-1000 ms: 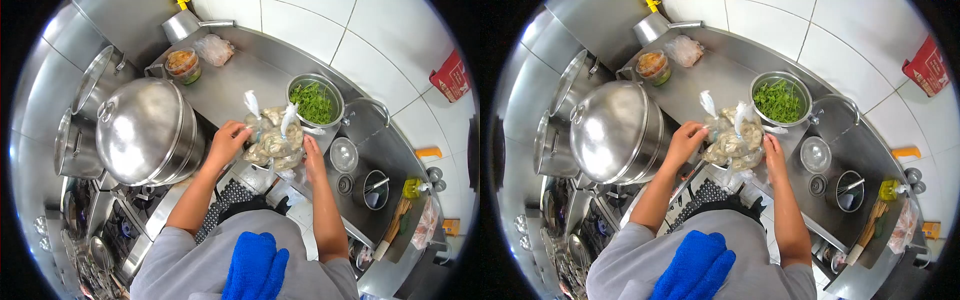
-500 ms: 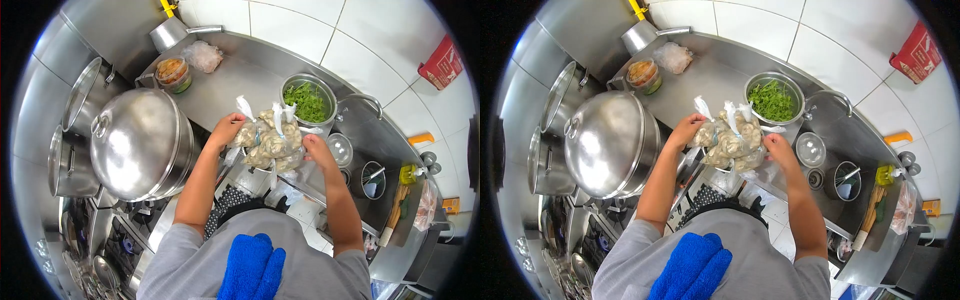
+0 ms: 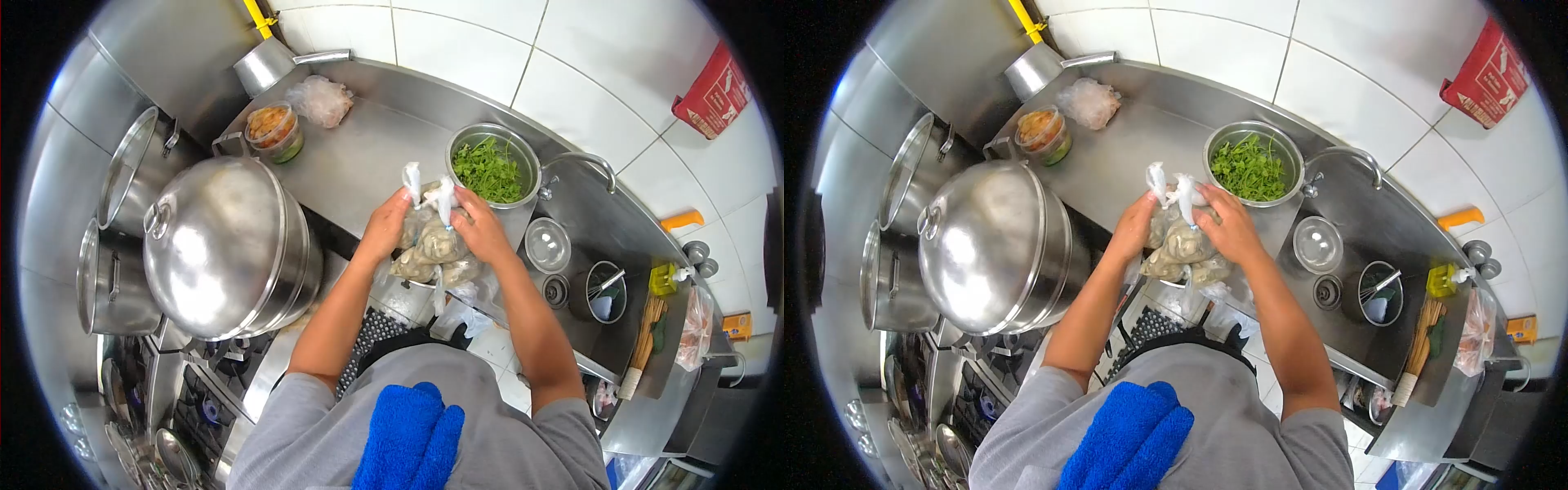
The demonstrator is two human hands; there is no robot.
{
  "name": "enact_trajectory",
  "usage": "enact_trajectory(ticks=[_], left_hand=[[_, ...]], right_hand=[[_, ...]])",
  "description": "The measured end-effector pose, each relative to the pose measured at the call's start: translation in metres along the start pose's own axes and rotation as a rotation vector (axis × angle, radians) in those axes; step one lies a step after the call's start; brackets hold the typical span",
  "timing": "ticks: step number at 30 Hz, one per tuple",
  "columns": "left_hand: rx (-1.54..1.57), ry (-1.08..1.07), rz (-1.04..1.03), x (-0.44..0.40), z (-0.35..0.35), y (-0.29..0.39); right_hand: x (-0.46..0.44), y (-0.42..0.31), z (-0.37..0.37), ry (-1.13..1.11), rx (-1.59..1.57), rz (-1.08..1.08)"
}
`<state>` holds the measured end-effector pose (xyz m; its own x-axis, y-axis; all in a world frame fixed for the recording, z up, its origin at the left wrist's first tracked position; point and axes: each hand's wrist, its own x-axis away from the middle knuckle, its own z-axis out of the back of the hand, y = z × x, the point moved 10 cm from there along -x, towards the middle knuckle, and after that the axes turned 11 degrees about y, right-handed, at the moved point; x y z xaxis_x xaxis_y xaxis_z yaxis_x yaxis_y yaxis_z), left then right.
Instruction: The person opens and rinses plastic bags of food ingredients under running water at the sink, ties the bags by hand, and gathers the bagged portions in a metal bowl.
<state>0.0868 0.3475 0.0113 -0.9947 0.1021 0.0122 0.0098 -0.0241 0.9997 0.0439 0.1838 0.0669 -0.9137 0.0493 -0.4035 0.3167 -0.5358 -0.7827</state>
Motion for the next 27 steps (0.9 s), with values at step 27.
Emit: enact_trajectory(ticks=[27], left_hand=[[0.643, -0.135, 0.433, 0.006, 0.01, -0.021]], right_hand=[[0.15, 0.102, 0.008, 0.123, -0.696, -1.075]])
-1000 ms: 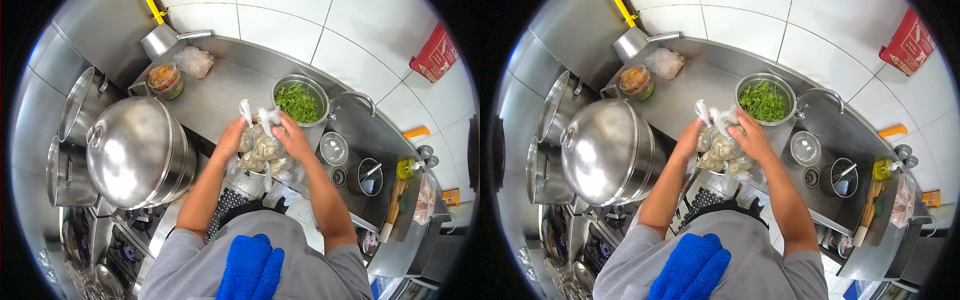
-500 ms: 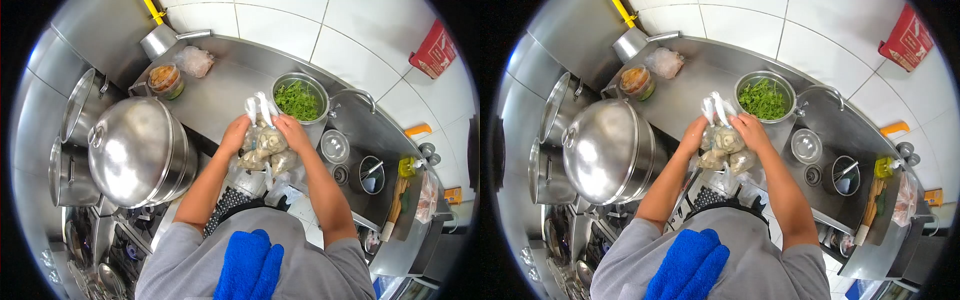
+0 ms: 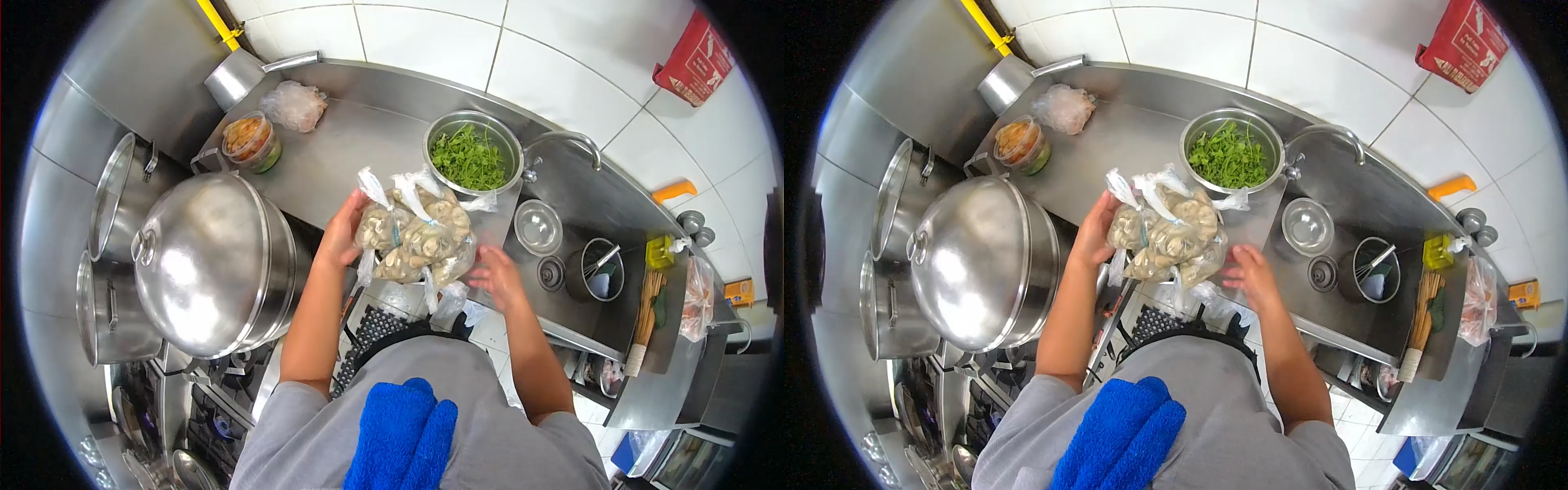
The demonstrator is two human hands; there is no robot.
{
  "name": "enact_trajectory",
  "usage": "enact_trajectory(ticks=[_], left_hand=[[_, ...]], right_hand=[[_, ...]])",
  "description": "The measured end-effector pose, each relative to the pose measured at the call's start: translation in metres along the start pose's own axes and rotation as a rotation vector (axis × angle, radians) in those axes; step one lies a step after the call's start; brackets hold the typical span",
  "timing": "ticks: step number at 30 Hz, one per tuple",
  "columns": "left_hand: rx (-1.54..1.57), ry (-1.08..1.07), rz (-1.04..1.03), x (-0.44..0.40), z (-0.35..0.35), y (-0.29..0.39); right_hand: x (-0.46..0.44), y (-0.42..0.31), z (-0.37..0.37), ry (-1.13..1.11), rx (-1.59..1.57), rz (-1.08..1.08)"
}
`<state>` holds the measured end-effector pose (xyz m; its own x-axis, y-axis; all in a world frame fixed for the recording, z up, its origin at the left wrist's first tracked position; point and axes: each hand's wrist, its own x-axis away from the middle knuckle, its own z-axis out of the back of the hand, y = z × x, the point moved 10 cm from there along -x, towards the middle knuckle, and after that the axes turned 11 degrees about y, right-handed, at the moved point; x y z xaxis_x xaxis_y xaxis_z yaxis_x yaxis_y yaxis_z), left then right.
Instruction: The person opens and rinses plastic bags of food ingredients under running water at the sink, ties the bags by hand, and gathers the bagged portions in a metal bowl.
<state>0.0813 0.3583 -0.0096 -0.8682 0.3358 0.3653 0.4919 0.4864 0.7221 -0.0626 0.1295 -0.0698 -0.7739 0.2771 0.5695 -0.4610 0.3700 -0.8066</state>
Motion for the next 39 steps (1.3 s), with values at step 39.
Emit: enact_trajectory(ticks=[39], left_hand=[[-0.292, -0.442, 0.496, 0.109, -0.239, -0.252]], right_hand=[[0.23, 0.07, 0.241, 0.748, 0.129, 0.168]])
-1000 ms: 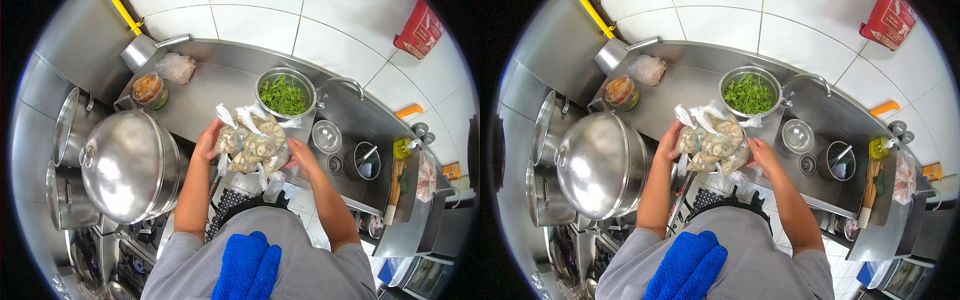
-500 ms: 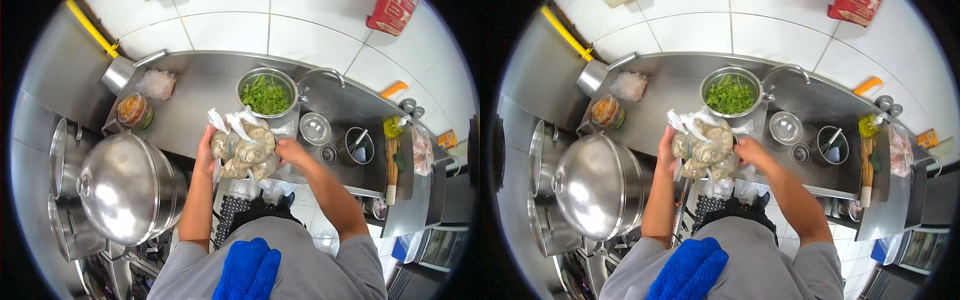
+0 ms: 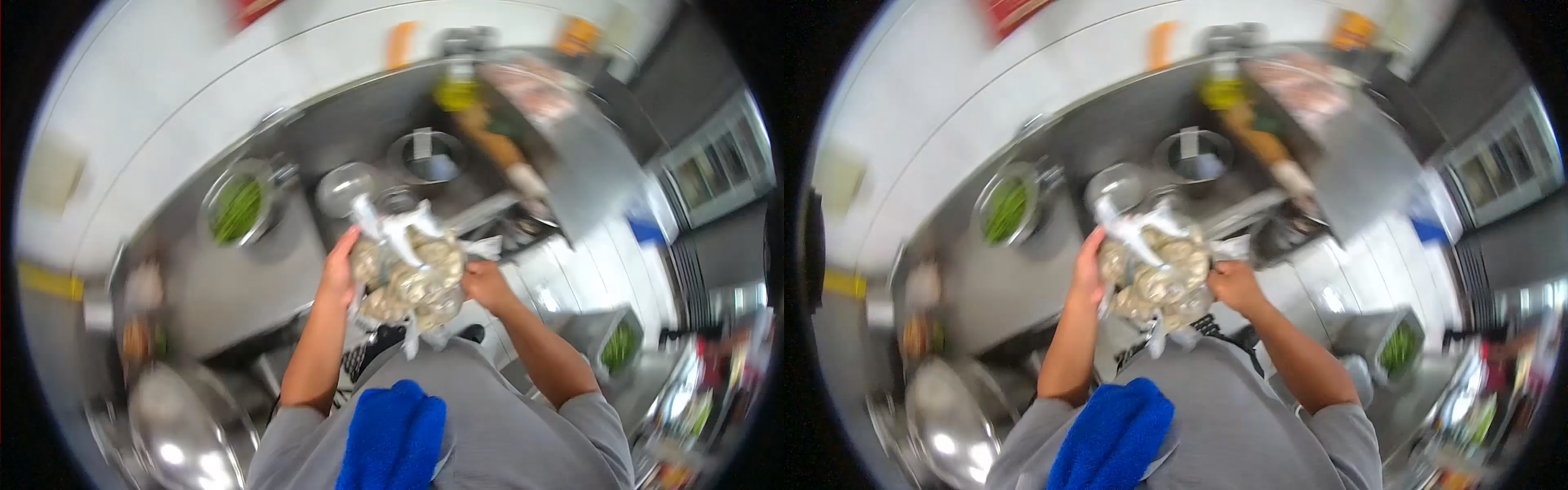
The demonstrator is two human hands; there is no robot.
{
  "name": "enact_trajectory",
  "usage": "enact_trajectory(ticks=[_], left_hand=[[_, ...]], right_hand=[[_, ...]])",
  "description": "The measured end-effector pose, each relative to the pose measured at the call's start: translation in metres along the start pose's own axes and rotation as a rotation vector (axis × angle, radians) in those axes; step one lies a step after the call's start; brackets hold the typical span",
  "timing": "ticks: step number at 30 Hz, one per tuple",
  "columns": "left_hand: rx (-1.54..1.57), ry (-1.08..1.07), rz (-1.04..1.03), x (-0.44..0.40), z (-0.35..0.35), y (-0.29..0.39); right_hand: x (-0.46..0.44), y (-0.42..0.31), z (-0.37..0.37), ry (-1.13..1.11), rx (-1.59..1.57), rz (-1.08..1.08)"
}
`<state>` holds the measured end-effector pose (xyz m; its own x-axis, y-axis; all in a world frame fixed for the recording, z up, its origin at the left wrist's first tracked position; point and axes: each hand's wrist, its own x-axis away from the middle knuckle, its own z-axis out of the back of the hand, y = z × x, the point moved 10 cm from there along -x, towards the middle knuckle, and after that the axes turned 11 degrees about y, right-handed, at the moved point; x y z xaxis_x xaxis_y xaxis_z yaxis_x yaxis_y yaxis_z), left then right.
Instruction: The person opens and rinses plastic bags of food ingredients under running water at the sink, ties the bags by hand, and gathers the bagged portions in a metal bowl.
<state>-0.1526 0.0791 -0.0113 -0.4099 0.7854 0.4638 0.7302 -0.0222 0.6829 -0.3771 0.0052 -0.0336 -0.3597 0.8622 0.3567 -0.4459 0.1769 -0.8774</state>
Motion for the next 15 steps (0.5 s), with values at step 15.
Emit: enact_trajectory(ticks=[15], left_hand=[[-0.441, -0.767, 0.271, 0.025, -0.47, -0.417]], right_hand=[[0.196, 0.221, 0.458, 0.894, -0.593, -0.218]])
